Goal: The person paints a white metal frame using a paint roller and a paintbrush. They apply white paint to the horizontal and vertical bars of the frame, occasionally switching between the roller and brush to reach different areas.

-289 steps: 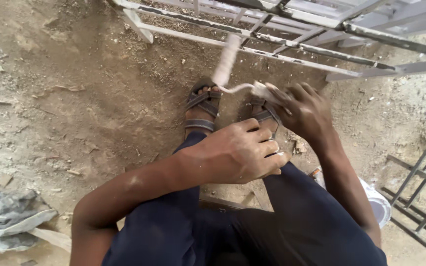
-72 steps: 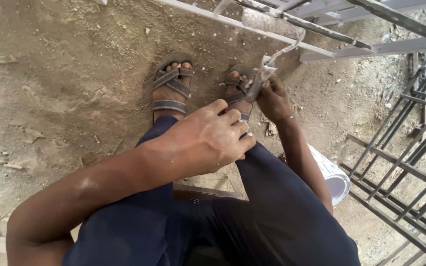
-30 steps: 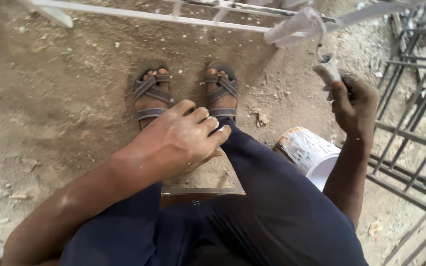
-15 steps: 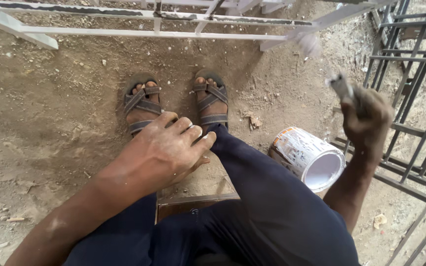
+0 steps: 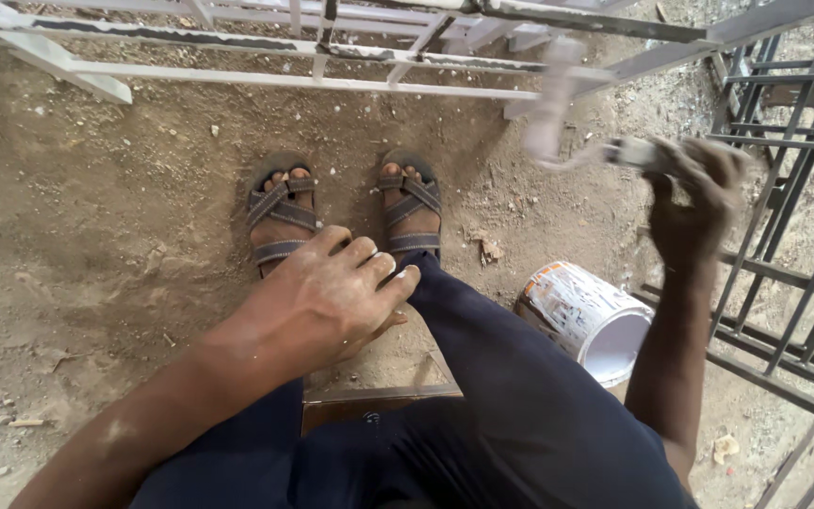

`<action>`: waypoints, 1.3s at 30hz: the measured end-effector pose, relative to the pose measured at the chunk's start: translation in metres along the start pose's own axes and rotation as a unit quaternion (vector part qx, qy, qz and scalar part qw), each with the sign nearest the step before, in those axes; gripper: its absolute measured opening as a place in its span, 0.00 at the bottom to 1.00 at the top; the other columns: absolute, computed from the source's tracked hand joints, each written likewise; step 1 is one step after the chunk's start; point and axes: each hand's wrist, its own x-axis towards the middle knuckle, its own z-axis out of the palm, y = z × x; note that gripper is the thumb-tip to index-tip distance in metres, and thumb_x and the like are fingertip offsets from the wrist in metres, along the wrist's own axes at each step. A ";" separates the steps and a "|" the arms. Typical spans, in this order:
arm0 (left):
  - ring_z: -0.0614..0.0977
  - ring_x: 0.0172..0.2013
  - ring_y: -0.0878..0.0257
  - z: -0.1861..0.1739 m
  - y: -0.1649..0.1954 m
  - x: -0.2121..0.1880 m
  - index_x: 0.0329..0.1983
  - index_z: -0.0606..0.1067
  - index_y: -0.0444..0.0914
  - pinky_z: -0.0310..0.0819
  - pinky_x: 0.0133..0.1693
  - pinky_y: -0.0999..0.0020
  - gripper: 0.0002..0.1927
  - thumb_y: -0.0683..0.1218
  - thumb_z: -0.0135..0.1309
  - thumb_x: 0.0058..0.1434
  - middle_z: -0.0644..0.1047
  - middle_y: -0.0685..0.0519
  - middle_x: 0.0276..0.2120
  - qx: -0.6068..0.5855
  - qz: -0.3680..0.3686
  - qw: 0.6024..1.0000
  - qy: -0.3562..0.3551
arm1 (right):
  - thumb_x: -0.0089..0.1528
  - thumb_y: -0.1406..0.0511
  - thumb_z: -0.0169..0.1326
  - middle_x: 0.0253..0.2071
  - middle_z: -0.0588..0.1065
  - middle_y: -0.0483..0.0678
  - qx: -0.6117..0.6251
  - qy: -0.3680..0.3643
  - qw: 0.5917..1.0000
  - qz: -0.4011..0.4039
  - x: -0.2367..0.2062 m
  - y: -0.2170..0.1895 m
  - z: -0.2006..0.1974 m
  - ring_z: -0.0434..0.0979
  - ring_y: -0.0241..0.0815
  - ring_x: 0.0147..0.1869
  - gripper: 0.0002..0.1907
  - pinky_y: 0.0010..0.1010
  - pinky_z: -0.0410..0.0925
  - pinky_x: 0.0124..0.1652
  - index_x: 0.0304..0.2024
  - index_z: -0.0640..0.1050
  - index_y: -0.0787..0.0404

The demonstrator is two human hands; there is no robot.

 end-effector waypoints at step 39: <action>0.76 0.53 0.48 0.005 0.005 0.002 0.55 0.75 0.40 0.65 0.56 0.47 0.22 0.57 0.51 0.65 0.79 0.44 0.46 -0.037 0.006 0.999 -0.029 | 0.65 0.64 0.65 0.45 0.80 0.60 0.030 -0.063 0.997 0.037 0.044 -0.196 0.019 0.85 0.50 0.45 0.17 0.35 0.80 0.41 0.49 0.80 0.72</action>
